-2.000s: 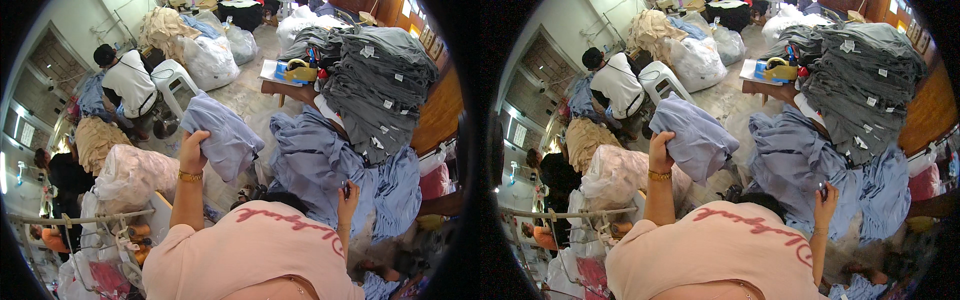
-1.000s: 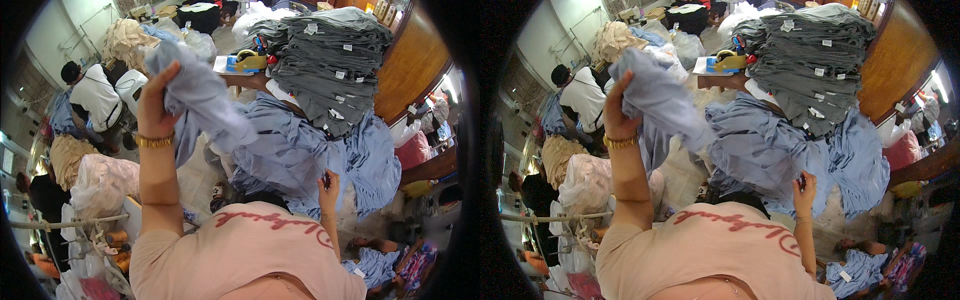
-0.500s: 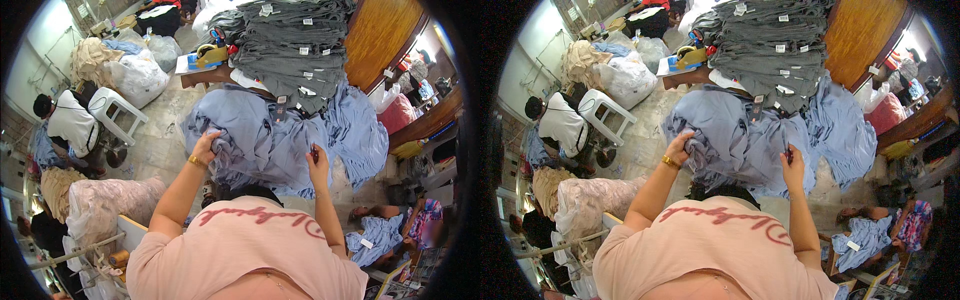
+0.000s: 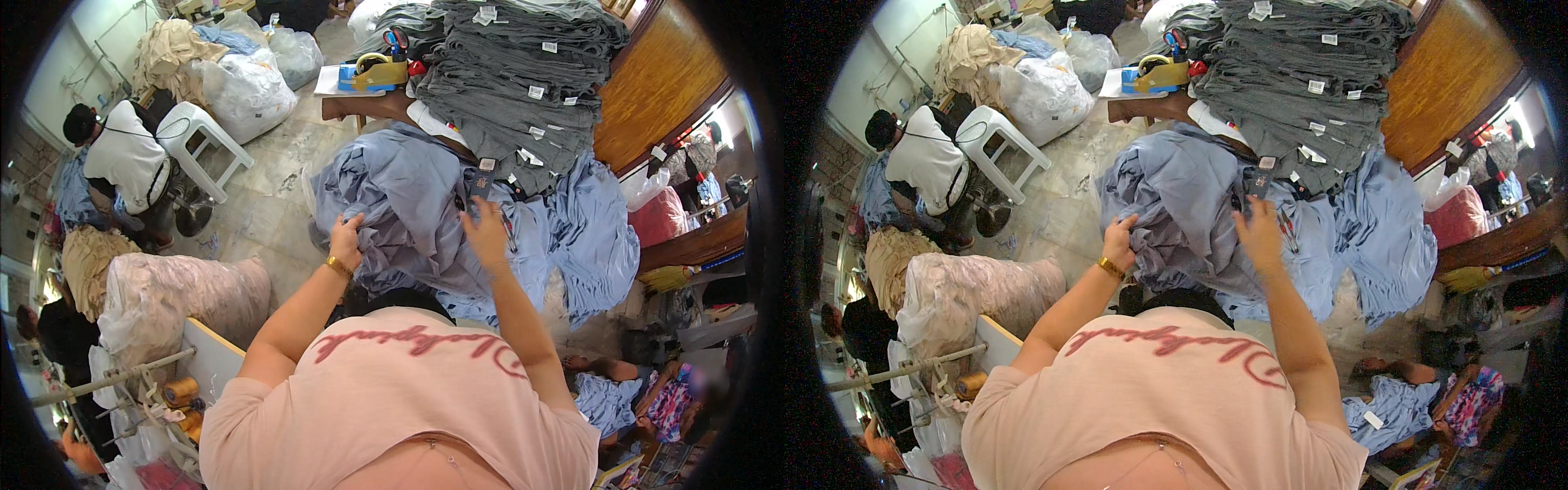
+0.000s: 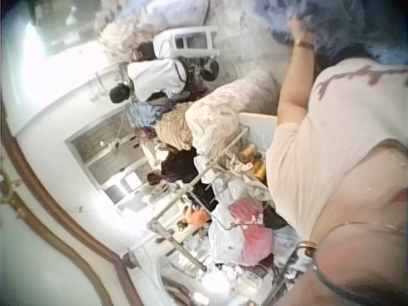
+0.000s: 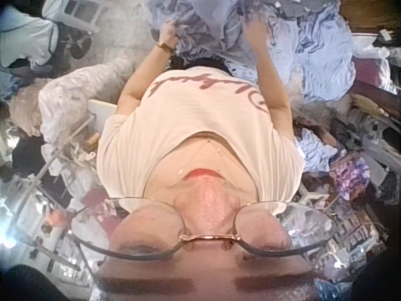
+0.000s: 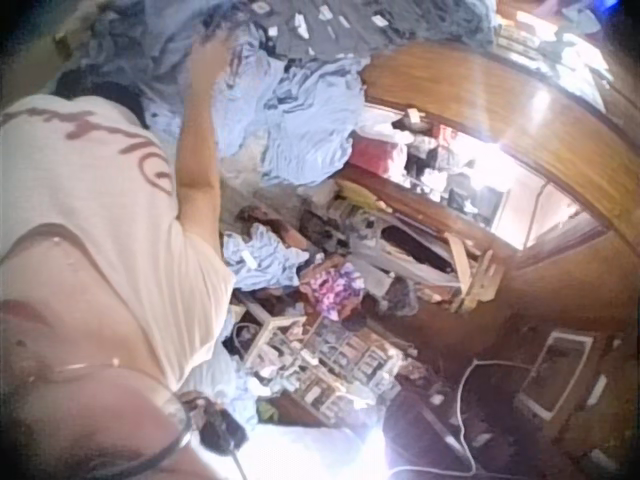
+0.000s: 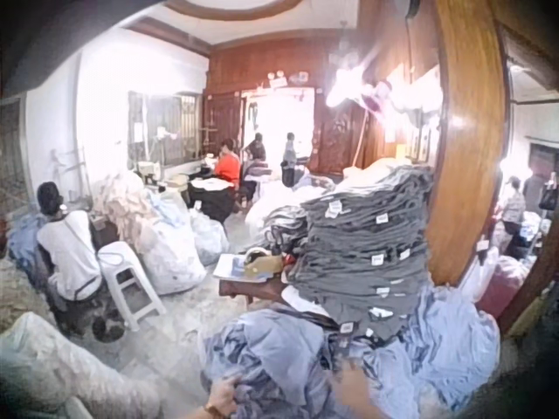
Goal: The person picks up individual shirts from a large pile, removes tags or trimmings, folds them, and places them into a separate finished pile.
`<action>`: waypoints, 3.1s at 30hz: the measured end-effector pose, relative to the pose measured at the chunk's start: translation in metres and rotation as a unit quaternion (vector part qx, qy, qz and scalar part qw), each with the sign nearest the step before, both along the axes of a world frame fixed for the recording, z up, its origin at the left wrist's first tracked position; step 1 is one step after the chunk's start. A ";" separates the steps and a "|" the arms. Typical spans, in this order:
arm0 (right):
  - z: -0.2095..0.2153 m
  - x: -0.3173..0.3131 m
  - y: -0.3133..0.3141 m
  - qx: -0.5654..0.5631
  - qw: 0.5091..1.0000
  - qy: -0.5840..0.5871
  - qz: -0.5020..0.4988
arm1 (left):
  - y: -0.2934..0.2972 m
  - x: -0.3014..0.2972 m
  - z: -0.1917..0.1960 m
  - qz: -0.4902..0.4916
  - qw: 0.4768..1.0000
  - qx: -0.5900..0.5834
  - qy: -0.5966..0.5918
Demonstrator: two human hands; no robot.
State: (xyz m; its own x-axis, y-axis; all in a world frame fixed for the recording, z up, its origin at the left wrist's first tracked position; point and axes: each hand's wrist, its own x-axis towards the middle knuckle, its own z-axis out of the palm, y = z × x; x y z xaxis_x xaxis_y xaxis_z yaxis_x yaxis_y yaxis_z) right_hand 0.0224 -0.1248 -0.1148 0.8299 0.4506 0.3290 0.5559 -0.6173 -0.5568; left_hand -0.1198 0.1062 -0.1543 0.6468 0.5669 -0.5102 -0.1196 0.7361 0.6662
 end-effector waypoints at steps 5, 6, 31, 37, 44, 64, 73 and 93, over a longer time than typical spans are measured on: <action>0.011 -0.019 0.077 -0.176 0.973 0.135 -0.059 | 0.015 -0.006 -0.006 0.006 0.992 0.121 -0.044; 0.003 -0.013 0.081 -0.202 0.966 0.157 -0.042 | 0.018 -0.008 -0.005 -0.003 0.989 0.139 -0.050; 0.055 -0.073 0.089 0.235 0.916 0.315 0.087 | 0.131 -0.010 0.150 -0.259 0.919 0.009 -0.298; 0.080 -0.054 0.144 0.439 0.757 0.401 0.270 | 0.137 0.010 0.173 -0.424 0.853 0.121 -0.279; 0.060 -0.071 0.169 0.443 0.499 0.734 0.132 | 0.165 0.020 0.119 -0.341 0.891 -0.025 -0.299; 0.090 -0.076 0.194 0.373 0.614 0.677 0.161 | 0.117 -0.035 0.062 -0.149 0.959 -0.104 -0.217; 0.049 0.073 0.348 0.447 0.705 0.548 0.051 | 0.197 -0.121 0.068 0.061 0.978 -0.017 -0.201; 0.010 0.186 0.541 0.616 0.618 0.352 -0.340 | 0.281 -0.183 0.024 0.180 0.978 -0.055 -0.094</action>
State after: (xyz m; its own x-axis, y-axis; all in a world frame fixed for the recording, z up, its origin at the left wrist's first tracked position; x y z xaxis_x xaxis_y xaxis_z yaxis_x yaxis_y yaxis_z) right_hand 0.2081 0.4167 -0.1048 0.8229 -0.3127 -0.4744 -0.2454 0.5574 -0.7931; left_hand -0.3027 0.3867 -0.1306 0.5048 0.7229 -0.4718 -0.4967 0.6902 0.5262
